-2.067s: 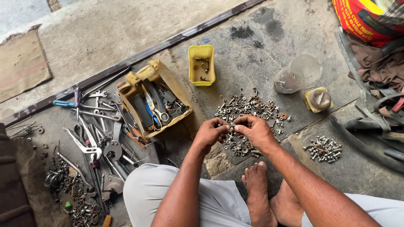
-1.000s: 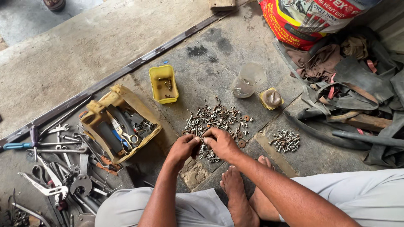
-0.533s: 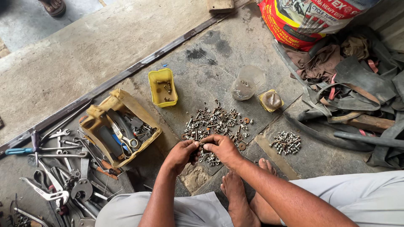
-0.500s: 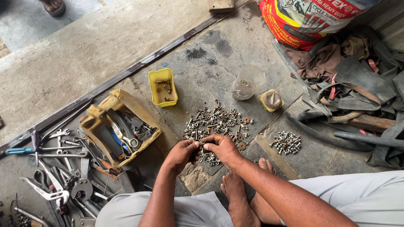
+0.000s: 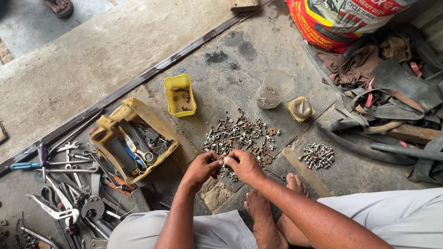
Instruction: The person sorts various small metal hardware items including nuts and bolts on the ground by hand and using a pair of pliers.
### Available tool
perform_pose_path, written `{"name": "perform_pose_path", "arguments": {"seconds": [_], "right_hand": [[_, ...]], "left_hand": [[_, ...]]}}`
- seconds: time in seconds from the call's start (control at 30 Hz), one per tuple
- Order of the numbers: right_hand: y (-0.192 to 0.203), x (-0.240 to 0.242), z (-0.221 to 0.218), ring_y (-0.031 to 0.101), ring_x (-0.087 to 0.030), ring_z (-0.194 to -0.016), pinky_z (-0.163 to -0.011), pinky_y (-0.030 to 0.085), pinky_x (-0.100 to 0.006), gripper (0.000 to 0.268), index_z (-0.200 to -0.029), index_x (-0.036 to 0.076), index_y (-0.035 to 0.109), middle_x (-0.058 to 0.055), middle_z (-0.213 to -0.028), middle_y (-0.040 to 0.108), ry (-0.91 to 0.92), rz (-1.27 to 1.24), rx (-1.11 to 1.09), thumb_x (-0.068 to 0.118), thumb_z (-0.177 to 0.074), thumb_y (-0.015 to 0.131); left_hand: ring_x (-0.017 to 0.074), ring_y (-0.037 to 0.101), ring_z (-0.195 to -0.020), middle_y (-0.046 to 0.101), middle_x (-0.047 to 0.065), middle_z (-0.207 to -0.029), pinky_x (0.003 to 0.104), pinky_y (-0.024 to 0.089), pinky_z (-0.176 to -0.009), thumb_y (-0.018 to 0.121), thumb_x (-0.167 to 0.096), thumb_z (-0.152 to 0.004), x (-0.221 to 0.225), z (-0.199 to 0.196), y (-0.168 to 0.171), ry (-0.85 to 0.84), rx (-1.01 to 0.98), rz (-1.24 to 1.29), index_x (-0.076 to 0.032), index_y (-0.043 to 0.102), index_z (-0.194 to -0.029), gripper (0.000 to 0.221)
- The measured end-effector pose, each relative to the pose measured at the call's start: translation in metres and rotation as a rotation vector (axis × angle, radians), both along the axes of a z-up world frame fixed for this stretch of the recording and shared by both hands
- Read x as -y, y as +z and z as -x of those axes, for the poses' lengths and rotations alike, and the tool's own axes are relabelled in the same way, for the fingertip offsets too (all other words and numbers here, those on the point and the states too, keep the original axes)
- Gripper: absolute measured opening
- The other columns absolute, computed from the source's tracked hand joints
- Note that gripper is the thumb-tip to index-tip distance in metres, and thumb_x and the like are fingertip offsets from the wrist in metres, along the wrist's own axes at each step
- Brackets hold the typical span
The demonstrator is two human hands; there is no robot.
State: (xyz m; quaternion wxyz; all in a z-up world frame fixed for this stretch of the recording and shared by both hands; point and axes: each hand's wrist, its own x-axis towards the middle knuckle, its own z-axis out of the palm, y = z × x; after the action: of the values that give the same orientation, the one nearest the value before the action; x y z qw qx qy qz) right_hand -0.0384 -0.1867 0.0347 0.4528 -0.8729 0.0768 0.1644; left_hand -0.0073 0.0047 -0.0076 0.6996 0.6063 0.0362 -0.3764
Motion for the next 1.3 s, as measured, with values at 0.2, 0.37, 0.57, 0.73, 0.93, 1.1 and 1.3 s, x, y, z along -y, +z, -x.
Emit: {"name": "perform_pose_path", "arguments": {"seconds": [0.2, 0.37, 0.57, 0.73, 0.93, 1.1, 1.3], "right_hand": [[-0.008, 0.000, -0.002, 0.060, -0.019, -0.062, -0.059, 0.050, -0.041, 0.040, -0.086, 0.007, 0.060, -0.007, -0.067, 0.060, 0.097, 0.166, -0.127, 0.043, -0.103, 0.053], [-0.016, 0.000, 0.002, 0.062, -0.019, -0.061, -0.060, 0.050, -0.042, 0.036, -0.094, 0.010, 0.058, -0.007, -0.065, 0.059, 0.067, 0.147, -0.154, 0.042, -0.105, 0.047], [-0.015, 0.001, 0.007, 0.069, -0.020, -0.077, -0.070, 0.055, -0.041, 0.024, -0.103, 0.008, 0.061, -0.007, -0.082, 0.069, 0.097, -0.001, -0.042, 0.031, -0.099, 0.057], [-0.011, 0.003, 0.006, 0.072, -0.019, -0.086, -0.076, 0.058, -0.037, 0.021, -0.107, 0.011, 0.068, -0.005, -0.092, 0.074, 0.052, -0.037, -0.119, 0.025, -0.094, 0.061], [-0.055, 0.065, -0.008, 0.075, -0.026, -0.086, -0.078, 0.059, -0.039, 0.020, -0.101, 0.014, 0.075, -0.008, -0.094, 0.077, -0.074, 0.272, 0.142, 0.022, -0.083, 0.077], [-0.073, 0.115, -0.011, 0.072, -0.028, -0.098, -0.088, 0.056, -0.041, 0.019, -0.105, 0.013, 0.073, -0.012, -0.108, 0.074, -0.087, 0.520, -0.044, 0.015, -0.086, 0.072], [-0.068, 0.108, -0.031, 0.068, -0.027, -0.103, -0.088, 0.056, -0.043, 0.025, -0.115, 0.018, 0.069, -0.009, -0.114, 0.069, -0.098, 0.542, -0.143, 0.015, -0.089, 0.068]], "left_hand": [[0.0106, 0.060, -0.061, 0.064, 0.002, -0.073, 0.028, 0.053, -0.054, 0.069, -0.015, -0.095, 0.003, 0.002, 0.011, -0.045, 0.009, -0.081, -0.004, 0.067, -0.090, 0.012], [0.0115, 0.059, -0.059, 0.063, 0.002, -0.072, 0.029, 0.052, -0.052, 0.069, -0.015, -0.095, 0.004, 0.002, 0.005, -0.043, 0.021, -0.135, -0.004, 0.065, -0.089, 0.013], [0.0130, 0.057, -0.053, 0.062, 0.004, -0.066, 0.031, 0.049, -0.048, 0.066, -0.022, -0.099, 0.002, 0.003, -0.011, -0.064, -0.036, -0.149, 0.001, 0.067, -0.085, 0.027], [0.0152, 0.056, -0.050, 0.061, 0.005, -0.065, 0.032, 0.047, -0.046, 0.065, -0.025, -0.099, 0.001, 0.004, -0.016, -0.056, -0.115, -0.239, 0.000, 0.069, -0.088, 0.028], [0.0140, 0.059, -0.054, 0.065, 0.005, -0.069, 0.031, 0.049, -0.047, 0.071, -0.022, -0.095, -0.001, 0.004, -0.023, 0.091, -0.080, -0.318, 0.001, 0.070, -0.090, 0.023], [0.0130, 0.061, -0.057, 0.066, 0.005, -0.071, 0.030, 0.053, -0.050, 0.074, -0.016, -0.090, -0.001, 0.000, -0.016, 0.129, -0.054, -0.326, 0.000, 0.069, -0.090, 0.017], [0.0122, 0.061, -0.058, 0.067, 0.004, -0.072, 0.030, 0.053, -0.051, 0.079, -0.015, -0.085, -0.002, -0.003, -0.001, 0.190, -0.067, -0.316, -0.001, 0.069, -0.089, 0.017]]}}
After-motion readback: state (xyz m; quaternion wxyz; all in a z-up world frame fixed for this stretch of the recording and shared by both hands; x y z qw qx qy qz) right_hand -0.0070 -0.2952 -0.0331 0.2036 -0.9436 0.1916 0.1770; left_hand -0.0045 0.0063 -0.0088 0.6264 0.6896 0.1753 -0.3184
